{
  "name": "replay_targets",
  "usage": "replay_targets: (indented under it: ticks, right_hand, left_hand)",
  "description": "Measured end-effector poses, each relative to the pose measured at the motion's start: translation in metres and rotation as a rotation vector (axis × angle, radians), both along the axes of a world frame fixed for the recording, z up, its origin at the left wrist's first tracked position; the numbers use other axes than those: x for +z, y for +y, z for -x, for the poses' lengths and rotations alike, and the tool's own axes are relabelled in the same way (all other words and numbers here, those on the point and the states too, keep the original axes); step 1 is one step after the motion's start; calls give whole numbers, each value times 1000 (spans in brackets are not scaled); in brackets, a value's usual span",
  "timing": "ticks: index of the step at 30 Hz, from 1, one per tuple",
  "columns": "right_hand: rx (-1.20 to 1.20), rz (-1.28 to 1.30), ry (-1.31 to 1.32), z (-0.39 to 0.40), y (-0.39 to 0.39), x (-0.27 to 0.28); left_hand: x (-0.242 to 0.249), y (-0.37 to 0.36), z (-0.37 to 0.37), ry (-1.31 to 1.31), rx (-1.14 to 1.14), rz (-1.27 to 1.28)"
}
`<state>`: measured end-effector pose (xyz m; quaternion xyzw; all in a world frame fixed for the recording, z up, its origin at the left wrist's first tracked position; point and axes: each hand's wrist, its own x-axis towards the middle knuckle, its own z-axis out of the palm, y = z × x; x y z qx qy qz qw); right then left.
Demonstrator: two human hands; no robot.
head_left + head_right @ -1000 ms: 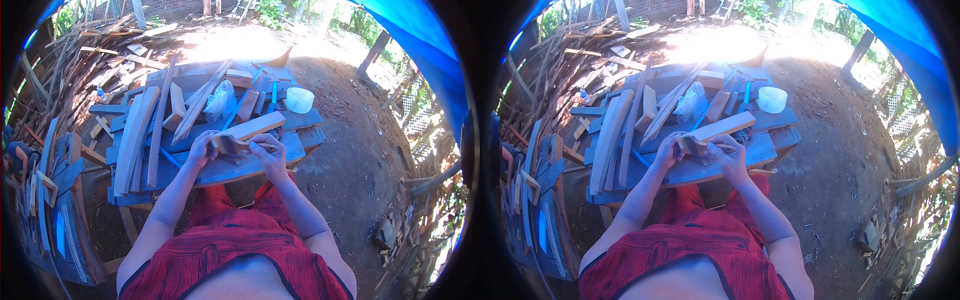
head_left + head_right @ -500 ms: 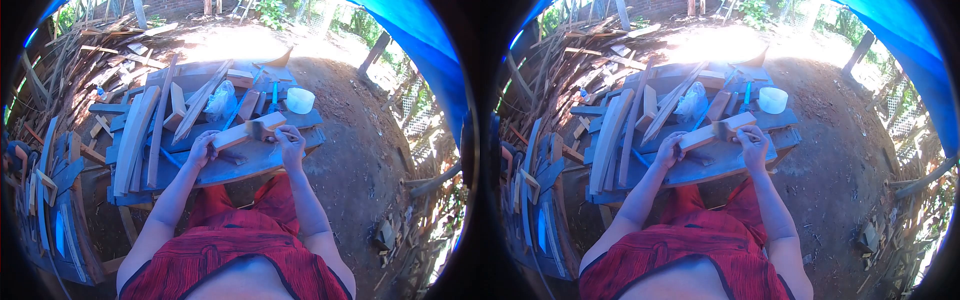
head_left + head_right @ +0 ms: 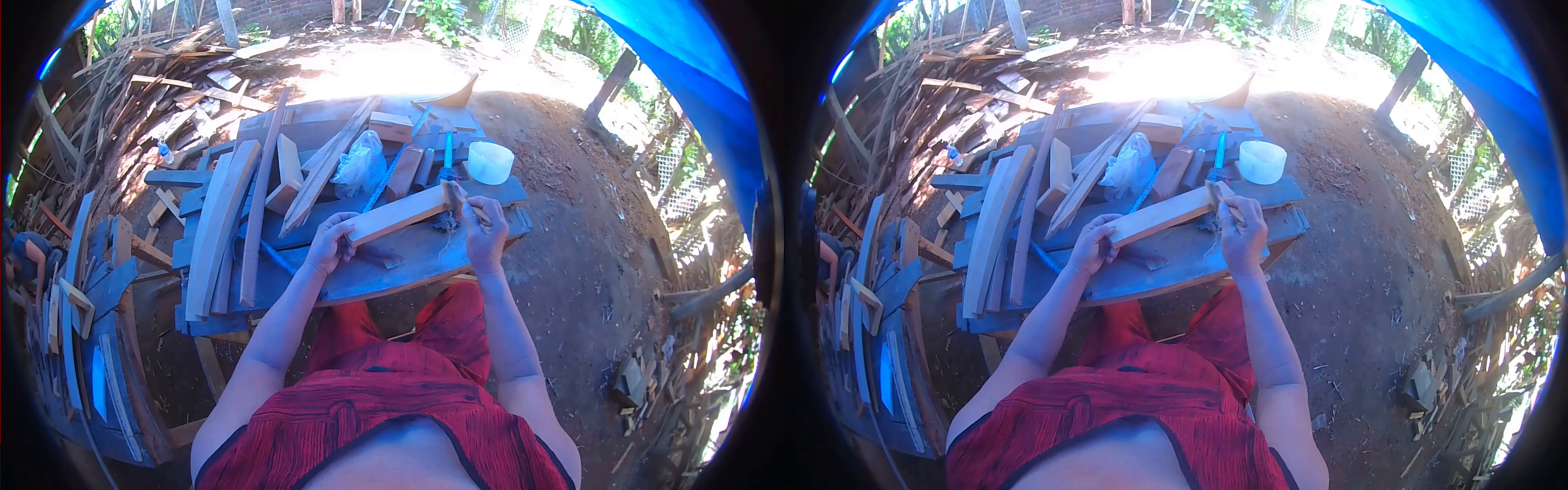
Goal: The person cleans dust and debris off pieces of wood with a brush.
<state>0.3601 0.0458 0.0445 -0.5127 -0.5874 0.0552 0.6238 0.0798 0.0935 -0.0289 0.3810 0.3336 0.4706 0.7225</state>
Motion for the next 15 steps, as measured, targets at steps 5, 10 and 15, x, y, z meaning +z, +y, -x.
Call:
replay_targets:
  ticks: [5, 10, 15]
  right_hand:
    - [59, 58, -143, 19, -9, 5]
    - [176, 83, -106, 50, -25, 17]
    - [352, 168, 26, 60, -24, 4]
  left_hand:
    - [0, 0, 0, -26, -6, -16]
    - [0, -1, 0, -37, -8, -8]
    - [0, -1, 0, -33, -13, -23]
